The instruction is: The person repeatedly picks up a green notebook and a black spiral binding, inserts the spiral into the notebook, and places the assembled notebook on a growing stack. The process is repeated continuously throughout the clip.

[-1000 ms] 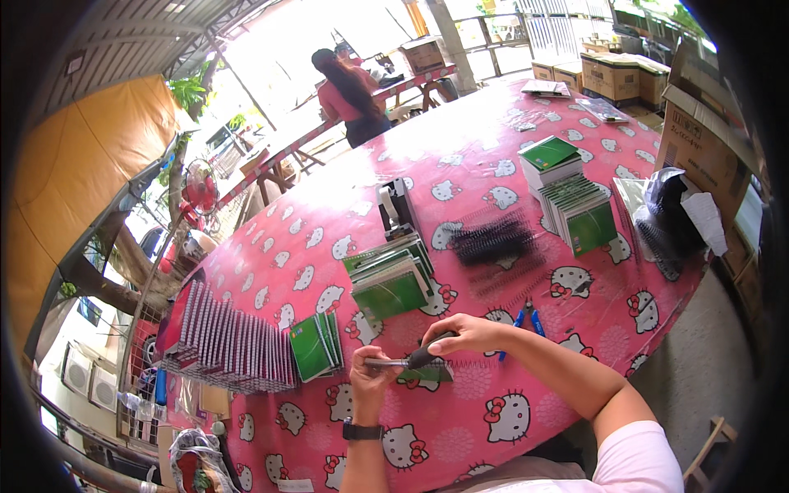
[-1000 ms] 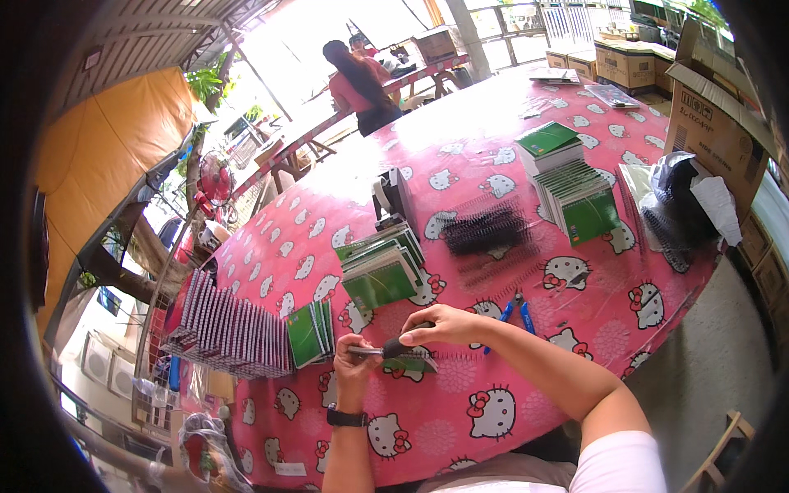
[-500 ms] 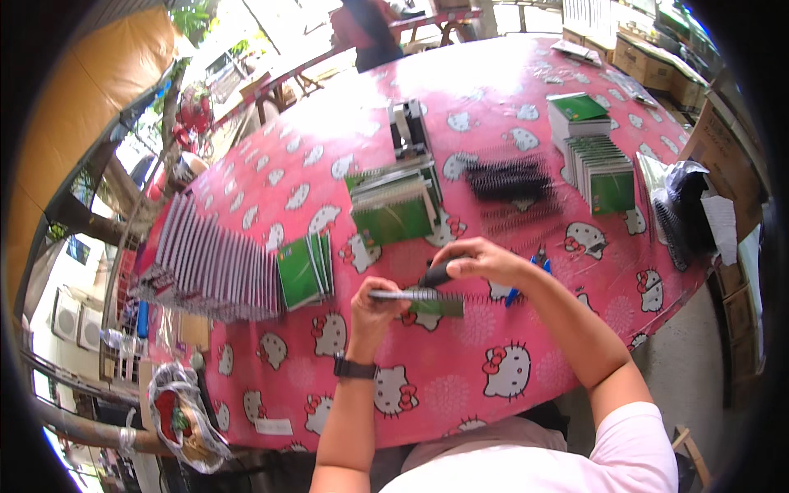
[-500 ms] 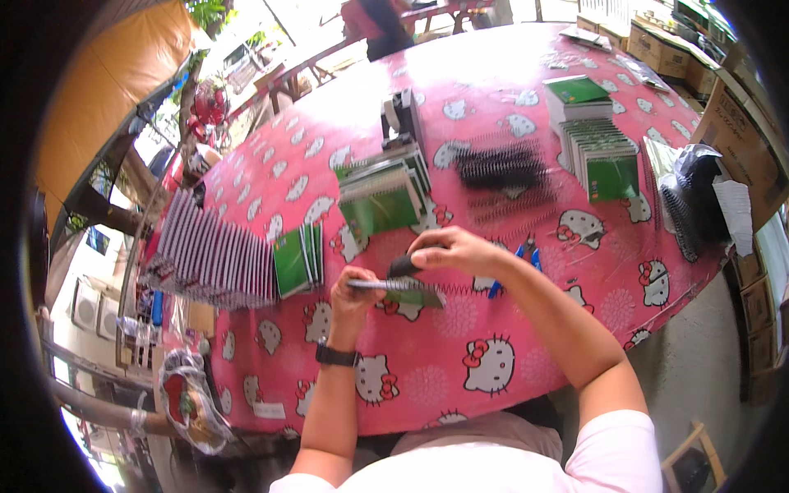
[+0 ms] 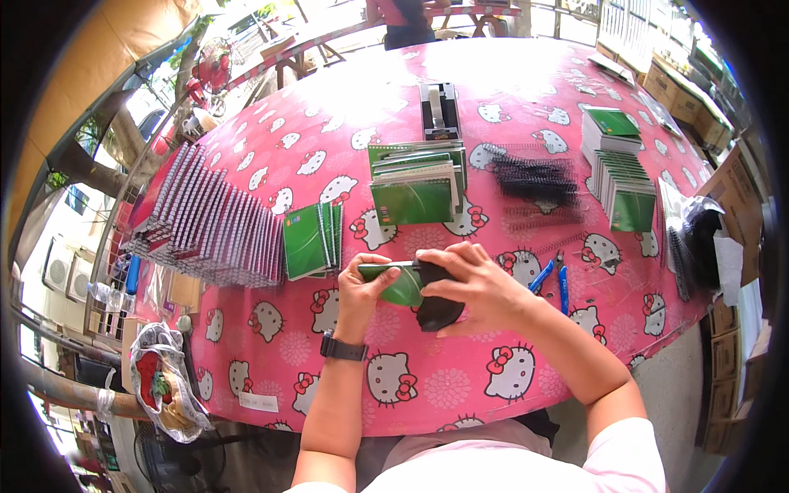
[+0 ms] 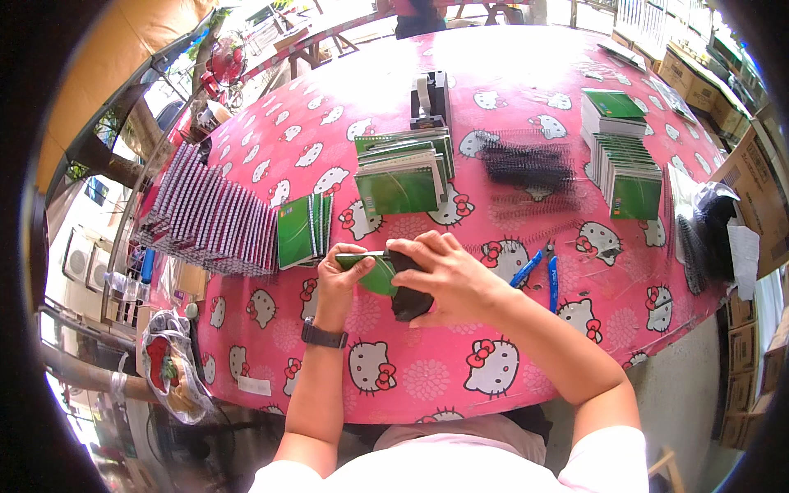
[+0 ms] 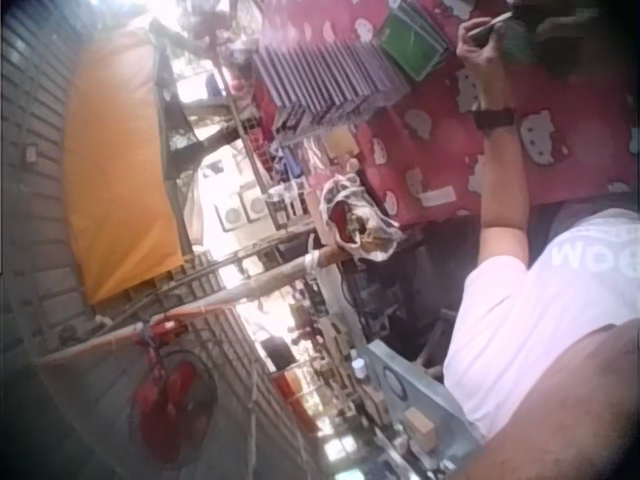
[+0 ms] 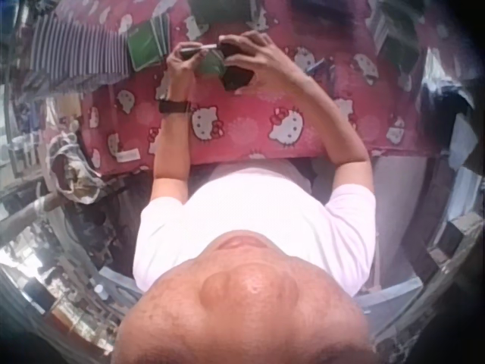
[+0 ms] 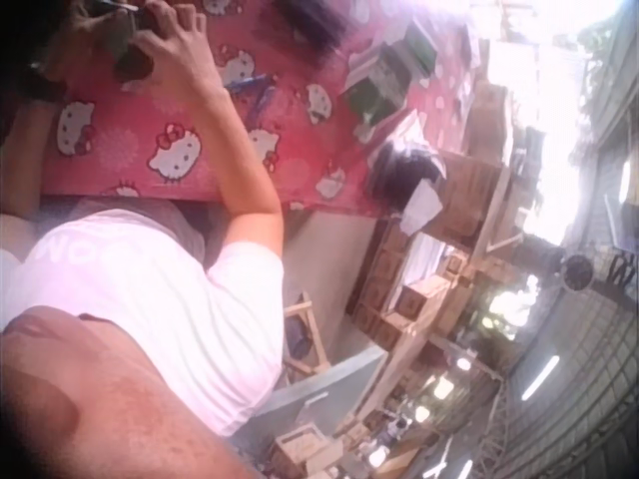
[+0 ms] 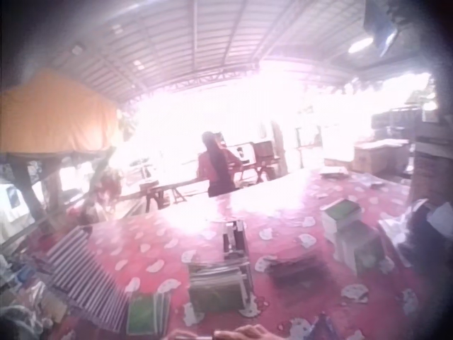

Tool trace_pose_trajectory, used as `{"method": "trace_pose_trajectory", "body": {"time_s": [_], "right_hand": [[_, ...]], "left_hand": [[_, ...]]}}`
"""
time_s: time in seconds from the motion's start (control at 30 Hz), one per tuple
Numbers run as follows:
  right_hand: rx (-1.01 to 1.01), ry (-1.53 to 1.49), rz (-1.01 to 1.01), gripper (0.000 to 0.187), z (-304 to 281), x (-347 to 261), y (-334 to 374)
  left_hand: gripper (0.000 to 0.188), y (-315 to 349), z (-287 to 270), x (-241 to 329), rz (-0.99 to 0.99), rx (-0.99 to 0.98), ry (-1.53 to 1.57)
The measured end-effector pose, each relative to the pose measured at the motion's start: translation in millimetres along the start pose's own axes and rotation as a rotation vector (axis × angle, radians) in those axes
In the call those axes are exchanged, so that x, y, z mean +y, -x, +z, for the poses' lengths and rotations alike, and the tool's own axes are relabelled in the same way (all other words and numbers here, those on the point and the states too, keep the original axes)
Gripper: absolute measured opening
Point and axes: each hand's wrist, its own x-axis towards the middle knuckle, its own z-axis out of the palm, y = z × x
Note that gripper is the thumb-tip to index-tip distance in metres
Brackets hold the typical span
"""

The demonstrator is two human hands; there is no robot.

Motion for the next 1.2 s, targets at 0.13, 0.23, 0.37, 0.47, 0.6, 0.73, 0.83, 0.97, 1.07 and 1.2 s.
{"method": "trace_pose_trajectory", "body": {"time_s": [0.13, 0.23, 0.37, 0.47, 0.6, 0.73, 0.83, 0.97, 1.07, 1.2], "right_hand": [[0.265, -0.203, 0.186, 0.054, -39, 16, -4], [-0.007, -0.990, 0.668, 0.048, -35, 46, 17], [-0.151, -1.075, 0.397, 0.051, -12, 48, 14], [-0.118, -0.711, 0.684, 0.045, -11, 50, 15], [-0.003, -1.232, 0.410, 0.046, -13, 46, 10], [0.028, -0.705, 0.374, 0.050, -17, 41, 8], [0.171, -0.050, 0.148, 0.054, -29, 12, -4], [0.012, 0.082, 0.030, 0.057, -1, -3, 0], [-0.068, -0.061, -0.019, 0.057, 2, -6, -1], [0.234, -0.017, 0.105, 0.056, -22, -4, -8]], "left_hand": [[0.018, -1, 2, -12, 0.073, -0.270, 0.205], [0.021, -4, 0, -25, 0.047, -0.341, 0.193], [0.022, -3, 4, -26, 0.056, -0.313, 0.133], [0.022, -4, 6, -26, 0.071, -0.285, 0.141], [0.022, -4, 9, -26, 0.076, -0.267, 0.149], [0.020, 2, 12, -15, 0.026, -0.161, 0.146], [0.018, 4, 15, -3, -0.019, -0.096, 0.135], [0.016, 3, 12, -6, 0.009, -0.015, 0.054], [0.015, 1, 5, 5, -0.005, 0.025, 0.043], [0.016, 4, 5, 6, 0.011, -0.028, 0.001]]}}
